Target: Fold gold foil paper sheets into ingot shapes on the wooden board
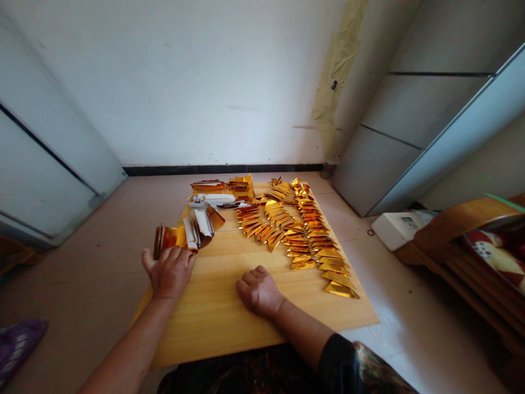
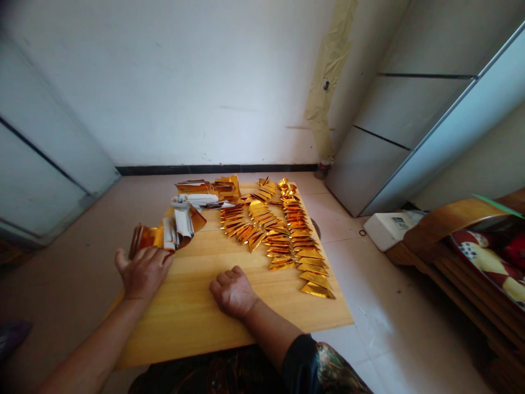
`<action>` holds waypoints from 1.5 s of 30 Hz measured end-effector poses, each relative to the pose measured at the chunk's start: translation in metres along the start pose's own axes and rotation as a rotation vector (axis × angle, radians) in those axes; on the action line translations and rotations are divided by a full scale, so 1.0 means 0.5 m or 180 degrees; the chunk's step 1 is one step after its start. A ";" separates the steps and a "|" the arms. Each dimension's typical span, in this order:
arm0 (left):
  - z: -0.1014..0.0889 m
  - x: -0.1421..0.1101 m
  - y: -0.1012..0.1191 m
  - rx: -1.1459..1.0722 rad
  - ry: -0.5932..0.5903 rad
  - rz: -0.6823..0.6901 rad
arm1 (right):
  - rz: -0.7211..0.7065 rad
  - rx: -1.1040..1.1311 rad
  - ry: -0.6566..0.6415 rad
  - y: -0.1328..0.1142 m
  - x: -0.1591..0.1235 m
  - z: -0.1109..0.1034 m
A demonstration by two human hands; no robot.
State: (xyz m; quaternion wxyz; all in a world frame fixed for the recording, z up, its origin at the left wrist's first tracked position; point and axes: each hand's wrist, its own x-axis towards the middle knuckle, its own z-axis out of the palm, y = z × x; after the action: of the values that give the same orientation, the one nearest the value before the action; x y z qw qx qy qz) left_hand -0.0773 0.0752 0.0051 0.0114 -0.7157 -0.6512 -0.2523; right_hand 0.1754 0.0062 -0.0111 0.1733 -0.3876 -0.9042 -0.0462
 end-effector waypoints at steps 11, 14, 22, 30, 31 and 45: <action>-0.093 -0.056 0.025 0.0749 0.1318 0.0970 | 0.0104 0.0002 0.0275 0.003 -0.008 -0.038; -0.119 -0.080 0.043 0.0668 0.1629 0.1095 | 0.0595 -0.0026 0.0657 0.027 -0.050 -0.088; -0.070 -0.127 0.144 -0.0379 0.1556 0.1217 | 0.1943 -0.0823 0.0581 0.129 -0.190 -0.151; -0.010 -0.128 0.192 -0.0848 0.1141 0.1142 | 0.2144 -0.0982 0.0378 0.153 -0.182 -0.151; -0.007 -0.129 0.192 -0.0867 0.1117 0.1145 | 0.2137 -0.0997 0.0370 0.155 -0.180 -0.152; 0.003 -0.136 0.185 -0.0909 0.1095 0.1137 | 0.2019 -0.1156 0.0427 0.166 -0.168 -0.144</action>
State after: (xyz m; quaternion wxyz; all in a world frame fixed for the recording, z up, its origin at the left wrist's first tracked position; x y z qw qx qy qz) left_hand 0.0083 -0.0012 0.0071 0.0651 -0.7601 -0.4612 -0.4531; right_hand 0.3085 -0.0090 0.0227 0.1663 -0.6691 -0.7028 -0.1751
